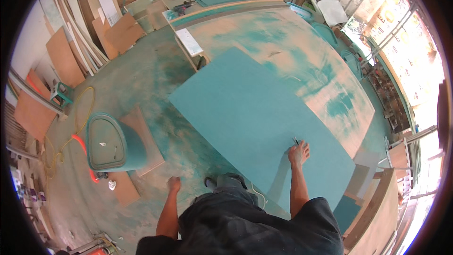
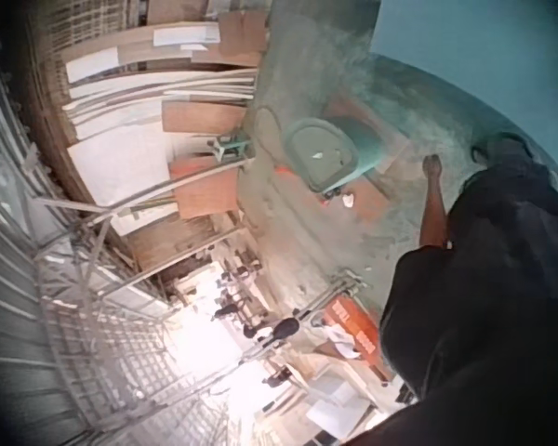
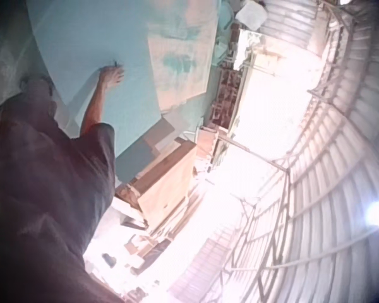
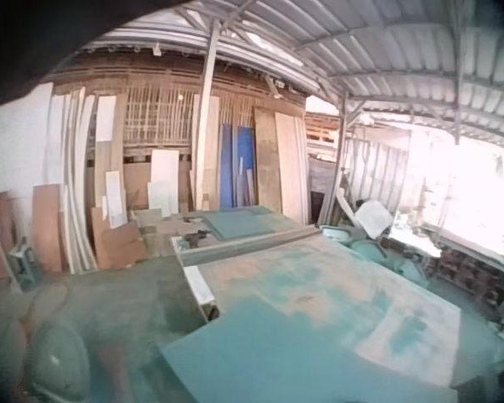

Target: The person measures and aligns green wood panels on a workbench, uses a power drill to secure them, and checks dimensions with a tape measure.

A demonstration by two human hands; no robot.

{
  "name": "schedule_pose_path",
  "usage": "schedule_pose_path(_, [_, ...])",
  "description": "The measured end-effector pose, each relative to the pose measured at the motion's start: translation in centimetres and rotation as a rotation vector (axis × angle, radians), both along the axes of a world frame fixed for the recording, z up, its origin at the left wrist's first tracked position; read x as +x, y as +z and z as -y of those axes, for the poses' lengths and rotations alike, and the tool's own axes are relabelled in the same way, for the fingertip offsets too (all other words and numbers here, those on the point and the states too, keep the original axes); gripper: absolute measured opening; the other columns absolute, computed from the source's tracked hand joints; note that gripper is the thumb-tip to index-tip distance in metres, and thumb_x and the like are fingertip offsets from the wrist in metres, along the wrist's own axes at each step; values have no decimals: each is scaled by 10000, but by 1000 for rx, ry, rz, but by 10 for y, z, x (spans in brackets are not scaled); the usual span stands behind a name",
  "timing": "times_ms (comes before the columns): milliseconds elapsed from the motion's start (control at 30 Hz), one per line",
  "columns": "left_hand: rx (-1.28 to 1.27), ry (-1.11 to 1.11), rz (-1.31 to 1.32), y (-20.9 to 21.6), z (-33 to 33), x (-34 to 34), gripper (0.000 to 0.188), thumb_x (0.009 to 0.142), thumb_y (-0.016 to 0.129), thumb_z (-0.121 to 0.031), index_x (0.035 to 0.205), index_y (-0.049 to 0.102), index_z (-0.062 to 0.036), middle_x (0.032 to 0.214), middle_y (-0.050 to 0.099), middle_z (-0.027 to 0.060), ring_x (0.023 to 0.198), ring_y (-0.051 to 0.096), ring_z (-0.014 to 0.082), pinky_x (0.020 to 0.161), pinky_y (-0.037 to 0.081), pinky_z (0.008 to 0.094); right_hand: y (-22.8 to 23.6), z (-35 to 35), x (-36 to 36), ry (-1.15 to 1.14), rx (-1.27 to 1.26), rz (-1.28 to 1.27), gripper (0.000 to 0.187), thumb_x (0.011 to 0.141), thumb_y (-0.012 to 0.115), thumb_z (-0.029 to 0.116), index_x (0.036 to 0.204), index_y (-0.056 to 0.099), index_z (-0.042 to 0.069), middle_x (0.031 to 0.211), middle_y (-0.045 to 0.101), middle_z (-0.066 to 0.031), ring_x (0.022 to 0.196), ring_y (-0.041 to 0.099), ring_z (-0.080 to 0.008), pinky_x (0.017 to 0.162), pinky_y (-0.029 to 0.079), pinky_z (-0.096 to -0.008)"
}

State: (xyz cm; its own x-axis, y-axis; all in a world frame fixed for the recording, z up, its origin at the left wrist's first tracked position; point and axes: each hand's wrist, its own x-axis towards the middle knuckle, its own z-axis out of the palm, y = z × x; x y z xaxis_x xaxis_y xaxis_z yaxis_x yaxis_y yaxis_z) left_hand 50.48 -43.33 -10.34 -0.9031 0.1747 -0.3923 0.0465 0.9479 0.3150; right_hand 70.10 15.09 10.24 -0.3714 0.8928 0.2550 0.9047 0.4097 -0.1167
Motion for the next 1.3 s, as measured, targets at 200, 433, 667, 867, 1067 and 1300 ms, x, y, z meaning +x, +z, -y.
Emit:
schedule_pose_path(200, [469, 942, 550, 26, 149, -70, 178, 958, 509, -290, 908, 568, -131, 901, 661, 121, 706, 623, 252, 626, 527, 405, 27, 97, -135, 197, -135, -245, 474, 852, 631, 115, 1300, 513, 17, 1328, 489, -201, 1268, 441, -384, 1032, 379, -485])
schedule_pose_path(433, [446, 888, 686, 11, 153, -183, 281, 987, 544, -315, 1112, 632, -80, 1000, 710, 137, 834, 692, 330, 741, 565, 474, -1, 216, -414, 540, -812, -559, 174, 891, 621, 140, 1046, 669, 78, 867, 696, -101, 802, 687, -270, 714, 531, -382])
schedule_pose_path(667, [305, 181, 339, 51, 65, -406, 370, 887, 621, -372, 969, 717, -25, 915, 729, 172, 874, 710, 274, 818, 547, 401, 34, 204, -702, 647, -662, -646, 160, 927, 611, 202, 956, 693, 67, 768, 706, -105, 699, 708, -248, 638, 535, -360])
schedule_pose_path(867, [536, 225, 332, 82, 36, -614, 281, 961, 586, -297, 953, 698, -40, 856, 718, 91, 790, 688, 199, 734, 537, 339, 75, 194, -840, 637, -777, -766, 160, 930, 623, 182, 992, 693, 52, 763, 691, -101, 666, 683, -214, 648, 530, -332])
schedule_pose_path(1067, [880, 411, 522, 124, -59, -838, 255, 983, 593, -300, 1043, 660, -61, 866, 711, 58, 739, 648, 118, 631, 506, 258, 41, 207, -858, 505, -760, -322, 210, 942, 586, 243, 1044, 683, 87, 911, 708, -158, 835, 683, -378, 732, 542, -446])
schedule_pose_path(1300, [887, -174, 246, 176, -255, -1109, 305, 965, 613, -331, 961, 676, -33, 875, 710, 64, 746, 642, 126, 645, 482, 273, -36, 299, -843, -11, -916, -405, 247, 921, 607, 260, 968, 706, 39, 915, 739, -128, 832, 726, -301, 762, 560, -418])
